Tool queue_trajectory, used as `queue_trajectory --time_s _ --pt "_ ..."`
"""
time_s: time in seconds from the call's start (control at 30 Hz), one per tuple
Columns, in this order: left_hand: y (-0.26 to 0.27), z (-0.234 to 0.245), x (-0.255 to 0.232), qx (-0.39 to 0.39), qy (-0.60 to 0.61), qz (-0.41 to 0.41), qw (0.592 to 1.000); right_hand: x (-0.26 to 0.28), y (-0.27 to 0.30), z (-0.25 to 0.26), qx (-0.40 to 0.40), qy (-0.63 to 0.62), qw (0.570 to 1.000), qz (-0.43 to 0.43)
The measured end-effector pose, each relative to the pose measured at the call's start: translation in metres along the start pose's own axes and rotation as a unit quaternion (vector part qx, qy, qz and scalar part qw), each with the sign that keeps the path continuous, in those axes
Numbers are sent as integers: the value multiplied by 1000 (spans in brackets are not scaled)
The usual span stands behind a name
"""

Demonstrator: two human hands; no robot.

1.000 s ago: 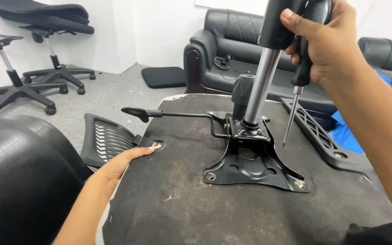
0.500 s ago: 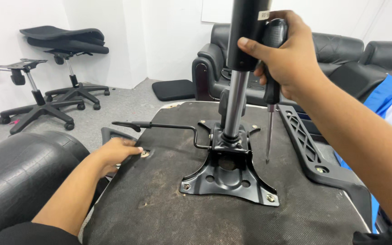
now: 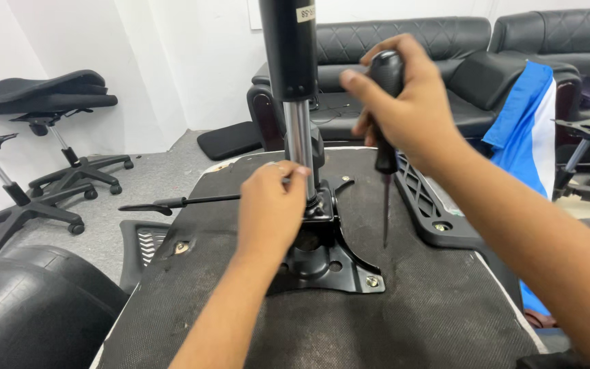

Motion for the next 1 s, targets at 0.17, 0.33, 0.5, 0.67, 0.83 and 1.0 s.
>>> queue_trajectory --time_s 0.17,0.33,0.5,0.67,0.83,1.0 --pt "34 -67 -28 129 117 -100 980 -21 -18 100 -45 11 997 68" --pt "50 -130 -36 264 133 -68 953 -39 -23 158 -54 87 971 215" --pt "63 -159 -22 285 126 -76 947 -51 -7 162 -119 208 935 263" --pt "75 -156 -11 228 119 -60 965 -42 -2 149 -143 250 925 248" --pt "87 -148 -16 223 62 -83 969 -34 3 147 -131 289 925 208" --pt "80 -150 -21 234 -29 -113 965 -30 11 149 -107 263 949 133"
Point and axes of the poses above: each hand's wrist, its own y-axis away from the middle knuckle, its own z-axis out of the back of the hand, x = y × z, the point moved 1 cm from there along -y, towards the middle knuckle, and after that the axes turned 12 degrees about -x, right-handed, at the moved point
